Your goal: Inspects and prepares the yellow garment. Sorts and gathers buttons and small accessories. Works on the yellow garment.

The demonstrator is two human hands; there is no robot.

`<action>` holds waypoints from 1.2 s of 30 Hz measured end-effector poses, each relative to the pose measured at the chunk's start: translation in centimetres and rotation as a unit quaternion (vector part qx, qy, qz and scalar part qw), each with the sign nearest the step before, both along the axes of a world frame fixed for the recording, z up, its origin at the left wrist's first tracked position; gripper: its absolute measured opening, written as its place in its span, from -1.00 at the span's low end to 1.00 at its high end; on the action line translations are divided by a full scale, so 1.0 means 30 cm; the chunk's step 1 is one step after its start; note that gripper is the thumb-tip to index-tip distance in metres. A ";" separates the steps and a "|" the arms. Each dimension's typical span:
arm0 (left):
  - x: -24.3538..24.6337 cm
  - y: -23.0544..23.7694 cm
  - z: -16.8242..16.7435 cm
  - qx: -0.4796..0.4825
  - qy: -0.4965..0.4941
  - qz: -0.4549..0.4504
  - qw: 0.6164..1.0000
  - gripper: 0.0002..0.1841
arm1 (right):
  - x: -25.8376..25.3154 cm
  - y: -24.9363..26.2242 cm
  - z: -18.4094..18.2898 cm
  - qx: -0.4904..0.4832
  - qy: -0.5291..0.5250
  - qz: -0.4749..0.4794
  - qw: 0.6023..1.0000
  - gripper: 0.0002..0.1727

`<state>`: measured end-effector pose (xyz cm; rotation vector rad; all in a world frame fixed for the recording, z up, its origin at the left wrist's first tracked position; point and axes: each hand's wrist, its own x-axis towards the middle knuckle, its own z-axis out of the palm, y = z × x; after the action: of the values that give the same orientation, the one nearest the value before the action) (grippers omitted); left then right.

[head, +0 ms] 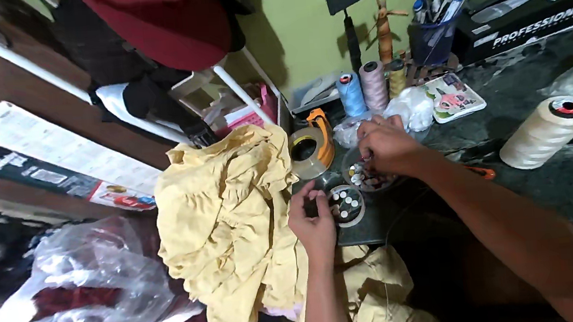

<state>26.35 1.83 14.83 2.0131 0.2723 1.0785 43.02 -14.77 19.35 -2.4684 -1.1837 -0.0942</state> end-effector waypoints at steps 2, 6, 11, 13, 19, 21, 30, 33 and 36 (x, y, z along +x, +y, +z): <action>-0.001 0.004 -0.007 -0.012 -0.008 0.011 1.000 -0.76 | -0.010 -0.003 0.006 0.060 -0.010 0.010 0.998 -0.88; -0.001 0.009 -0.012 -0.033 -0.008 0.014 0.999 -0.76 | -0.077 0.016 0.003 0.187 -0.004 0.134 0.973 -0.90; -0.018 0.049 0.001 -0.042 0.013 0.016 0.999 -0.76 | -0.095 0.034 -0.026 0.207 -0.031 0.159 0.965 -0.79; -0.040 0.077 0.033 -0.052 0.006 0.017 0.999 -0.74 | -0.074 0.014 -0.010 0.221 -0.038 0.114 0.968 -0.75; -0.238 0.059 0.162 -0.001 0.147 -0.061 0.987 -0.72 | -0.021 -0.041 0.011 0.314 -0.124 0.032 0.941 -0.69; -0.350 0.019 0.119 0.028 0.216 -0.096 0.971 -0.72 | -0.026 -0.094 0.052 0.324 -0.098 0.020 0.941 -0.70; -0.881 -0.077 -0.064 -0.054 0.271 -0.067 0.959 -0.81 | -0.272 -0.270 0.010 -0.101 0.120 -0.080 0.984 -0.82; -0.909 -0.113 -0.049 -0.012 0.286 -0.046 0.957 -0.78 | -0.260 -0.246 -0.012 -0.141 0.133 -0.090 0.977 -0.82; -0.911 -0.138 -0.055 0.004 0.311 -0.031 0.950 -0.72 | -0.280 -0.213 0.004 -0.217 0.111 -0.085 0.966 -0.75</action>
<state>-0.99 -2.32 13.18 2.3075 0.5212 0.3759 34.62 -21.15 19.47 -2.8583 -0.9734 0.4281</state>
